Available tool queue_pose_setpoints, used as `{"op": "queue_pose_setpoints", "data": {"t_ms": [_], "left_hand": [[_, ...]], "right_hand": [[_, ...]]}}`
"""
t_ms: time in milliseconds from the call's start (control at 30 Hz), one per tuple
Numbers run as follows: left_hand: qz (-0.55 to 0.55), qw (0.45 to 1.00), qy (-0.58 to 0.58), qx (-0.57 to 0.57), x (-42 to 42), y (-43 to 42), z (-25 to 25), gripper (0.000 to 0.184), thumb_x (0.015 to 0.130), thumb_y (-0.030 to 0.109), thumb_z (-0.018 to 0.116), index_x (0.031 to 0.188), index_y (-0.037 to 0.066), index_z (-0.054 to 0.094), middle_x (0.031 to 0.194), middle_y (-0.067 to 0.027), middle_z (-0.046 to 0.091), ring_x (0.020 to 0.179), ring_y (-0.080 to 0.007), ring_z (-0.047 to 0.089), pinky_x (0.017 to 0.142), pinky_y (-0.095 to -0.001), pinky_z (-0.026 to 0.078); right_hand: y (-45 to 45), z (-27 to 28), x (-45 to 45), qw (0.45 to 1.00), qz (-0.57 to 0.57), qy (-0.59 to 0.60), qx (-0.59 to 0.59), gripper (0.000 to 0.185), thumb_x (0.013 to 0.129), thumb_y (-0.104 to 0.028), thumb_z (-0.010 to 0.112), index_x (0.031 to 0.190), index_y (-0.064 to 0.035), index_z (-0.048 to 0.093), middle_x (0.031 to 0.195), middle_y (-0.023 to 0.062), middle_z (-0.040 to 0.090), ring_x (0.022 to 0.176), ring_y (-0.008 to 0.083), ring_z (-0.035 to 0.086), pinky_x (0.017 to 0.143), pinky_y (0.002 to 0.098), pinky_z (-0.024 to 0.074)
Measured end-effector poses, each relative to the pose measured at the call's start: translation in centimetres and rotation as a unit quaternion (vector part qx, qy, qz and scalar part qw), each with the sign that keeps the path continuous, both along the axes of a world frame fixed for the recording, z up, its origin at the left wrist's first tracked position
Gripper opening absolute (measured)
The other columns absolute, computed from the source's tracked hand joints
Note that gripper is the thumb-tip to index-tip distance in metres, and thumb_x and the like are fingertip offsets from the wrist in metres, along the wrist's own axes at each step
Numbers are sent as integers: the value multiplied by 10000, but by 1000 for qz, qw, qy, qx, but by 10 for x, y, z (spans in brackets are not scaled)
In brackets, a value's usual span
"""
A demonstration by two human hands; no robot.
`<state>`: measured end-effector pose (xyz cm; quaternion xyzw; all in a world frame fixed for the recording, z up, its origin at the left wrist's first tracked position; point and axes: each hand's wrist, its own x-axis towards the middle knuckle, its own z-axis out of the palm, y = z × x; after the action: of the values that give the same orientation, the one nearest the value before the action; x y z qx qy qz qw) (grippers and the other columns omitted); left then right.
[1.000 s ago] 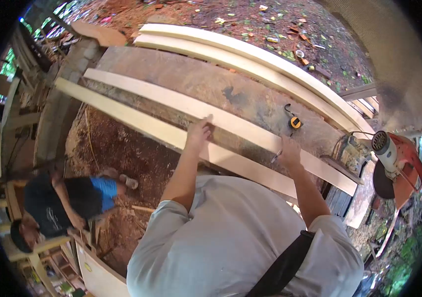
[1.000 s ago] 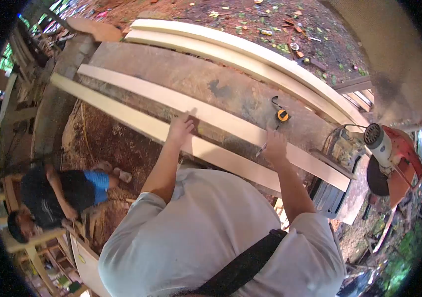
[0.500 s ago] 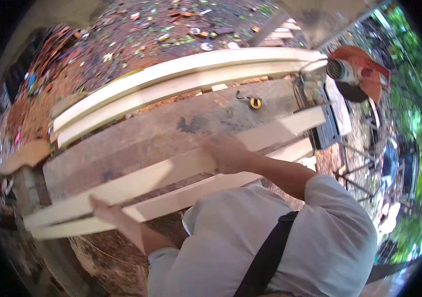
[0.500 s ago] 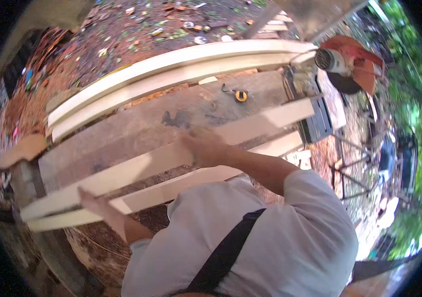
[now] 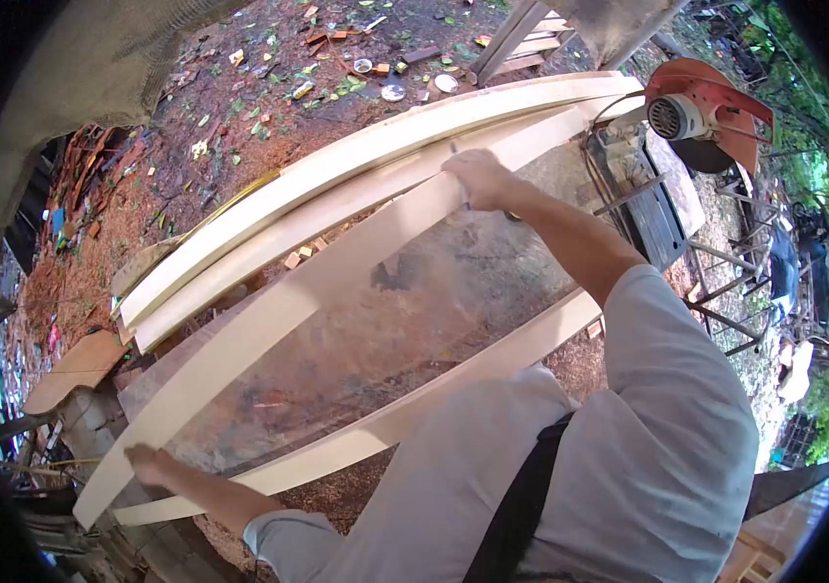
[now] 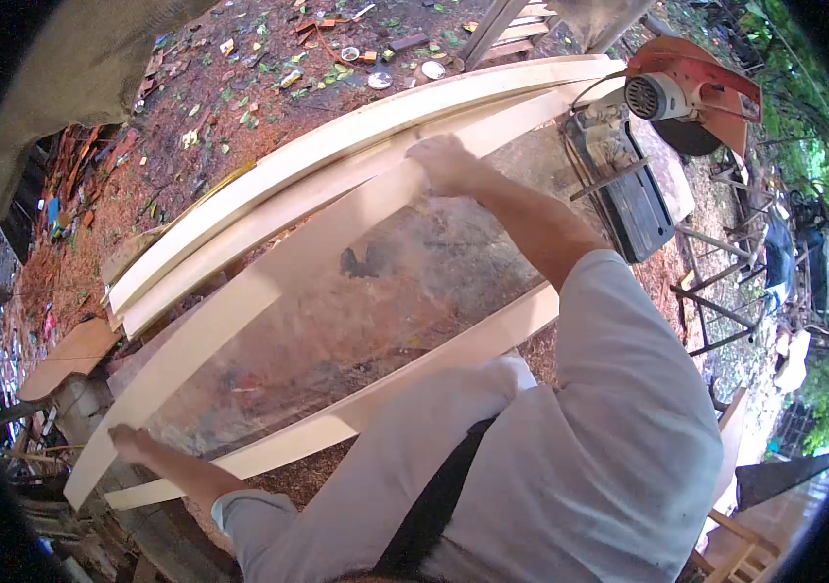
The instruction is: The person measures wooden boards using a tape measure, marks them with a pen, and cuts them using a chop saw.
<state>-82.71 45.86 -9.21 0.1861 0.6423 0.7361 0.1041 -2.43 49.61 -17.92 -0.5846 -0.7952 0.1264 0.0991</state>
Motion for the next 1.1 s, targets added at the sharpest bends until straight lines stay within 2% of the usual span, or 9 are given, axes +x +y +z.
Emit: {"op": "queue_pose_setpoints", "data": {"t_ms": [133, 200, 300, 467, 600, 767, 900, 1000, 1100], "left_hand": [[-80, 783, 464, -407, 98, 35, -63, 198, 900, 168, 594, 899, -22, 652, 894, -151, 667, 851, -282, 616, 697, -374, 523], [-234, 947, -218, -17, 41, 95, -202, 163, 851, 153, 601, 812, -3, 632, 751, -83, 592, 719, -237, 558, 665, -378, 503], [-169, 928, -330, -23, 182, 113, -222, 131, 870, 130, 600, 774, 42, 594, 713, -44, 558, 648, -190, 528, 581, -347, 455], [-237, 902, -345, -103, 347, 147, -202, 170, 912, 152, 608, 770, 85, 541, 670, -7, 539, 542, -132, 511, 462, -300, 412], [-410, 823, -114, -375, 388, 121, -168, 277, 935, 277, 636, 921, 21, 529, 716, -66, 622, 508, -156, 571, 431, -300, 456], [-469, 808, 105, -341, 339, 73, -205, 327, 893, 291, 691, 803, -10, 599, 628, -75, 613, 493, -167, 564, 463, -320, 450], [-570, 567, 361, -473, 384, -39, -102, 397, 810, 313, 748, 899, -63, 656, 727, -163, 672, 703, -298, 658, 649, -407, 509], [-727, 351, 435, -399, 342, -121, -110, 604, 727, 393, 805, 1080, -66, 635, 1181, -232, 632, 1109, -375, 603, 946, -500, 455], [-720, 324, 524, -320, 304, -183, -113, 650, 694, 411, 829, 1140, -18, 628, 1310, -216, 560, 1195, -386, 539, 1009, -503, 418]], "right_hand": [[-16, -1, 17, 951, -295, -97, -14, 574, 729, -176, 712, 1244, -15, 519, 1201, 249, 591, 1154, 391, 555, 988, 490, 433], [-20, 3, 22, 914, -403, -23, -28, 566, 758, -153, 690, 1270, 0, 503, 1221, 282, 580, 1143, 411, 560, 974, 491, 455], [-23, -24, 35, 846, -517, 113, -60, 595, 814, -208, 713, 1311, 21, 482, 1247, 289, 578, 1134, 407, 583, 953, 471, 483], [-9, -31, 60, 778, -442, 446, -16, 701, 807, -325, 807, 1268, 96, 487, 1149, 224, 632, 1093, 273, 619, 915, 366, 503], [-8, -52, 72, 809, -476, 340, 57, 618, 860, -274, 761, 1298, 76, 501, 1114, 169, 661, 1023, 257, 642, 885, 367, 514], [-96, -55, 23, 860, -342, 379, 13, 496, 832, -315, 756, 1233, -70, 597, 1121, 133, 650, 1030, 269, 625, 890, 374, 493], [-229, -69, 5, 963, -197, 179, -45, 517, 793, -326, 763, 1245, -139, 594, 1160, 132, 632, 1112, 314, 578, 974, 443, 441], [-291, -36, -2, 974, -136, 80, -160, 598, 762, -326, 784, 1290, -156, 563, 1244, 118, 604, 1248, 319, 503, 1047, 496, 375], [-333, -26, -1, 972, -165, 46, -162, 668, 729, -295, 801, 1327, -161, 533, 1300, 106, 576, 1328, 327, 437, 1089, 518, 332]]}}
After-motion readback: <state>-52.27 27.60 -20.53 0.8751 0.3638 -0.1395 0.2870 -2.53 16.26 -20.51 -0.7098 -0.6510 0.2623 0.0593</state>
